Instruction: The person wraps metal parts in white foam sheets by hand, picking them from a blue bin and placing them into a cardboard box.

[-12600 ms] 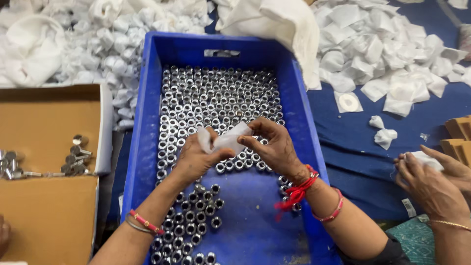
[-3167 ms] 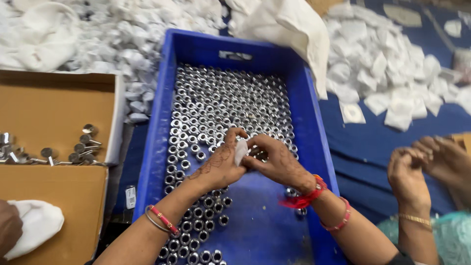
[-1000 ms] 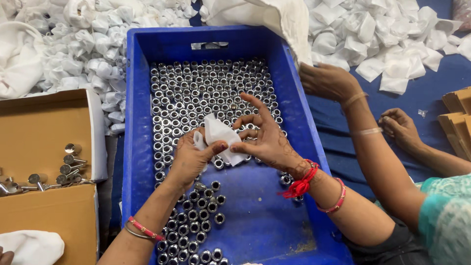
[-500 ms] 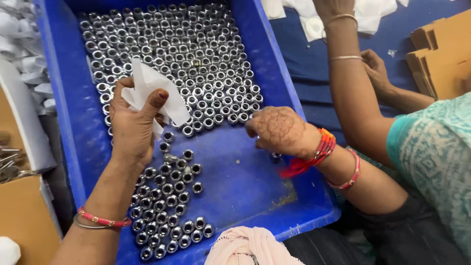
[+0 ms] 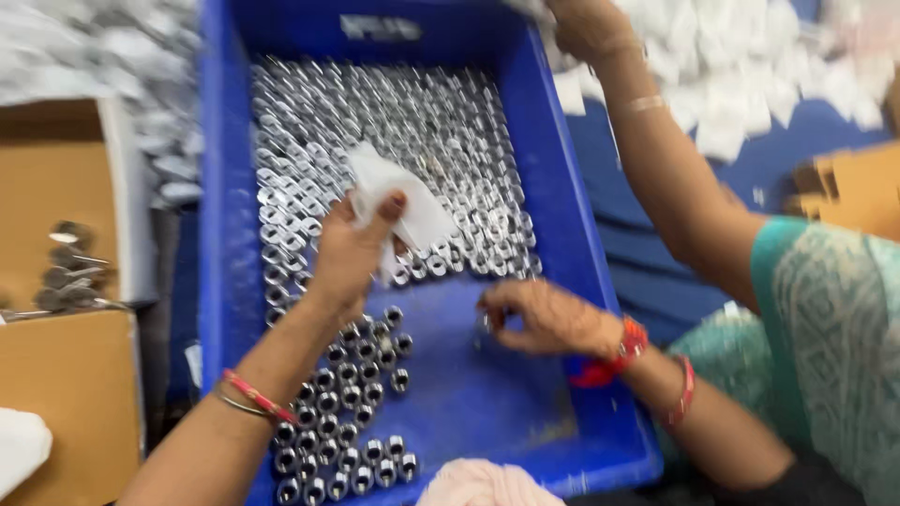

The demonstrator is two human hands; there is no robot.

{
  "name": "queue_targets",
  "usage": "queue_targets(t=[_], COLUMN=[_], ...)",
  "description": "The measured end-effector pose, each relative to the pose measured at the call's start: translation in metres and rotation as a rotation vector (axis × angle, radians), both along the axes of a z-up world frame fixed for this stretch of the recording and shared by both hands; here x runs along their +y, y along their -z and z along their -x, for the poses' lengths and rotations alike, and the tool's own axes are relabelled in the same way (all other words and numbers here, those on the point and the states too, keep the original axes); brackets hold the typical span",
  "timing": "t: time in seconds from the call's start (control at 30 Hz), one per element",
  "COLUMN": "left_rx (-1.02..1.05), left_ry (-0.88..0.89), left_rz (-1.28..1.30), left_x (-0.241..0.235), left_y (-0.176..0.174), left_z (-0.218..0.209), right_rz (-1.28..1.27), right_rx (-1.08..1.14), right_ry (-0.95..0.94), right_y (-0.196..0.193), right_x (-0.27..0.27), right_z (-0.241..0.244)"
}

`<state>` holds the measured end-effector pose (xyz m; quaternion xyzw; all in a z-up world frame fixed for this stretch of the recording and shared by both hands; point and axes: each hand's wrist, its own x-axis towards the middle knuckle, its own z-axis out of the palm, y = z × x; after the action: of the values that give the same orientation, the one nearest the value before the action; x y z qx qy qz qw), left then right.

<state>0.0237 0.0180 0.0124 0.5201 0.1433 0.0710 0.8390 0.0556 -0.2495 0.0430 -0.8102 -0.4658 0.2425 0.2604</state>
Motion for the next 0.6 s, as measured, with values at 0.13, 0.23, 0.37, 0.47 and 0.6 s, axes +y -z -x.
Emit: queue_targets(t=[0.13, 0.23, 0.37, 0.47, 0.6], left_rx=[-0.004, -0.028, -0.022, -0.03, -0.021], left_ry=[-0.011, -0.031, -0.078, -0.101, -0.122], left_rz=[0.012, 0.083, 0.102, 0.105, 0.109], left_x=[-0.003, -0.002, 0.004, 0.011, 0.007], left_y=[-0.009, -0.005, -0.007, -0.01, -0.01], left_z=[-0.003, 0.0, 0.002, 0.002, 0.0], right_rz=[-0.105, -0.271, -0.472, -0.418, -0.479], right_rx=[0.094, 0.264, 0.529, 0.451, 0.073], right_ry=[-0.008, 0.087, 0.297, 0.412, 0.26], right_y=[-0.045, -0.061, -0.068, -0.067, -0.062], right_x=[0.031, 0.05, 0.073, 0.075, 0.063], right_z=[0.005, -0.011, -0.016, -0.008, -0.007])
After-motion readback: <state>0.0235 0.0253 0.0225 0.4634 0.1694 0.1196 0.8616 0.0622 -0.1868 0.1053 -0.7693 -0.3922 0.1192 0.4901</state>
